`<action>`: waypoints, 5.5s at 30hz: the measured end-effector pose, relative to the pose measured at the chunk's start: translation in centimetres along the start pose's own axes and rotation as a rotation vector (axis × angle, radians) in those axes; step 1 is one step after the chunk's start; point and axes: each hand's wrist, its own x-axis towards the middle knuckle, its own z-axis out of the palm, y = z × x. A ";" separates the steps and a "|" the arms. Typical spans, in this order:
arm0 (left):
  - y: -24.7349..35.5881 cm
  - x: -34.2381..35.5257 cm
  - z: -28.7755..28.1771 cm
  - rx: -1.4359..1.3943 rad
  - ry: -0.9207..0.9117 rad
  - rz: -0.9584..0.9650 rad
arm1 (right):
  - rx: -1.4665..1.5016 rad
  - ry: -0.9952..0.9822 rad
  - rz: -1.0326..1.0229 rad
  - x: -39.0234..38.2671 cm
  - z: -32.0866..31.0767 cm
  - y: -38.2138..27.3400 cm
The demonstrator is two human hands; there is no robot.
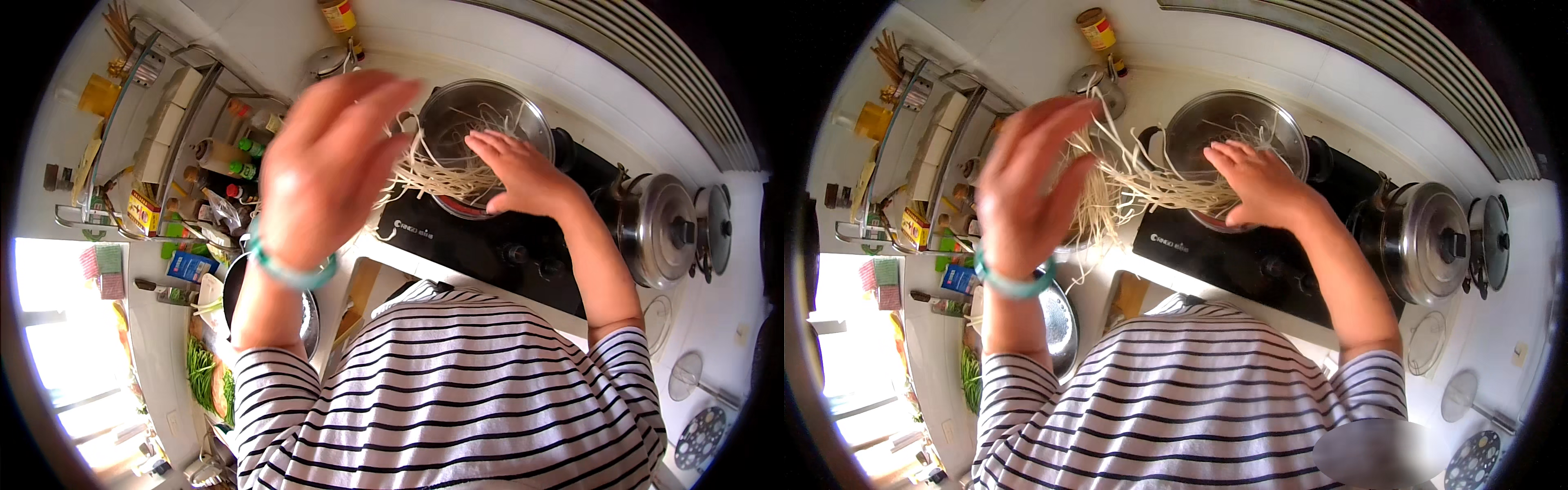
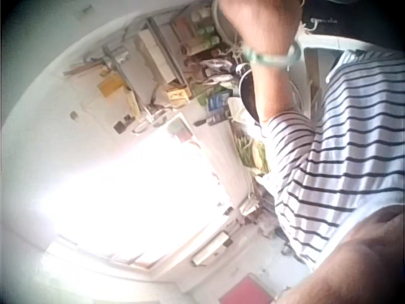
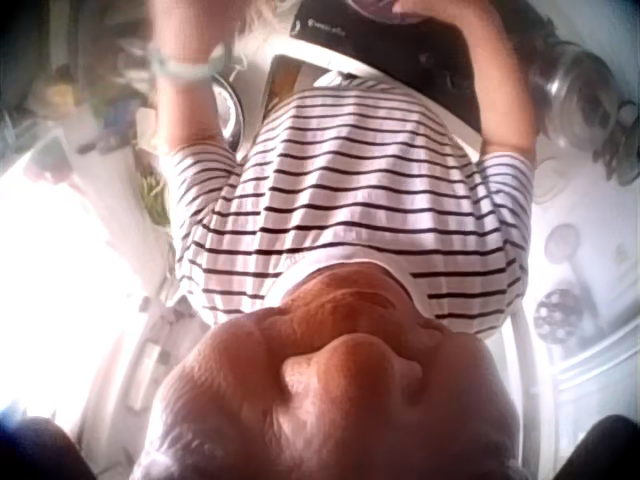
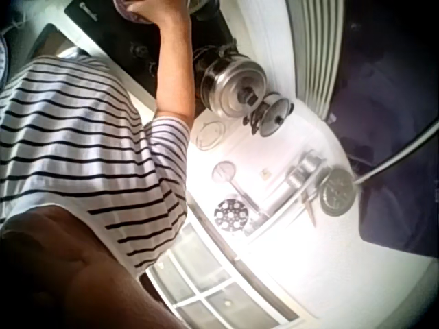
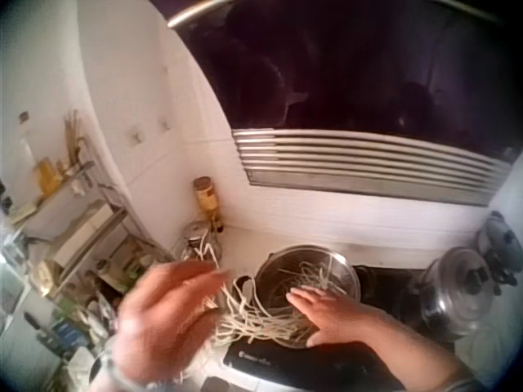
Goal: The person mixes a white dough-like substance in a bowl using chopsticks and their hands. They then pour hot water from a kettle into the bowl and continue mixing. The person adds long, thin noodles to a pot of boiling water on the stove and stirs them with a ladle.
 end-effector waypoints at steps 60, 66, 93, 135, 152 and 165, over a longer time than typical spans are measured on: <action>-28.0 -26.0 11.6 -0.323 -0.864 -1.473 | 0.120 -0.061 0.162 15.2 11.2 -12.7; -27.4 -28.6 13.5 -0.571 -0.675 -1.595 | 0.329 -0.282 0.332 17.5 14.7 -11.0; -27.0 -30.5 23.4 -0.097 -1.222 -1.115 | 0.328 -0.218 0.114 14.2 9.4 -14.9; -17.0 -15.3 0.3 -0.629 -0.362 -1.211 | 0.090 0.269 -0.051 1.0 4.1 3.4; -7.3 0.7 13.1 0.104 -1.177 -0.544 | 0.147 0.246 0.025 -4.5 1.1 -0.9; -6.1 3.6 26.6 0.728 -1.632 -0.369 | 0.123 0.343 0.194 -8.5 2.3 0.1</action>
